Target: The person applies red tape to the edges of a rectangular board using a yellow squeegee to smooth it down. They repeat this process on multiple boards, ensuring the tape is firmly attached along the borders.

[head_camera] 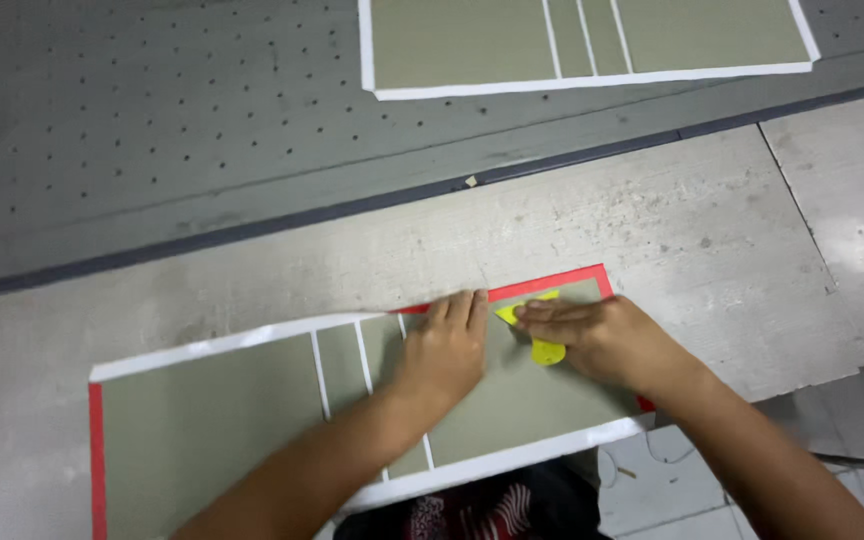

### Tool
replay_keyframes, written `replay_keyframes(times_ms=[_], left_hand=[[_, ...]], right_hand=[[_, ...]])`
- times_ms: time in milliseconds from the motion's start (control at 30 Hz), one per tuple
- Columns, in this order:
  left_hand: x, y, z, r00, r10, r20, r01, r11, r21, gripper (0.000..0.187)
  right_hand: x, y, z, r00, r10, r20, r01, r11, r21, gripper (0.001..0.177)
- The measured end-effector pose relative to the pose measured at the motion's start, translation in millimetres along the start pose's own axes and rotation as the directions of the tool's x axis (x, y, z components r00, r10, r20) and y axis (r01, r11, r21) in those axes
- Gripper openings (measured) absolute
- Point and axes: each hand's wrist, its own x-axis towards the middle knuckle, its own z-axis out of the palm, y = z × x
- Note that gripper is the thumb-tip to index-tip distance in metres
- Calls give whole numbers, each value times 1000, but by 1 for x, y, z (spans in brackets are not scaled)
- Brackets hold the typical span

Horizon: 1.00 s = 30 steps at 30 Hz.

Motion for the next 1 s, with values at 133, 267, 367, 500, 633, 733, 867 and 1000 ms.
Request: replay_keyframes(times_ms=[133,267,367,500,633,733,867,1000], left_hand=[[16,-40,-46,844,28,536,179,926,-331,39],[-39,-56,-43,927,-58,370,110,987,-120,66],[-49,-54,-54,966,-57,254,90,989,-119,62],[-53,-54,-48,974,-87,209,103,993,-65,58],[-65,-52,-25,987,-122,104,131,987,-92,63],[-65,-49,-31,985,-120,120,131,987,-88,60],[-58,-45,-45,951,-199,238,236,962,-139,58],[-58,-47,-39,939,-214,271,250,962,-107,66]], right_hand=[[-3,-12,-8,998,68,12,-68,995,72,47],[-4,8,-7,992,121,44,-123,992,39,45],[29,-12,-34,987,134,86,-138,989,44,39],[76,-13,-3,996,-90,10,87,983,159,39],[42,-27,-8,982,-153,109,151,988,25,44],[56,-22,-8,970,-126,209,92,982,167,45],[71,-38,12,986,-153,62,145,983,108,45],[61,-60,4,975,-176,134,149,970,192,51]])
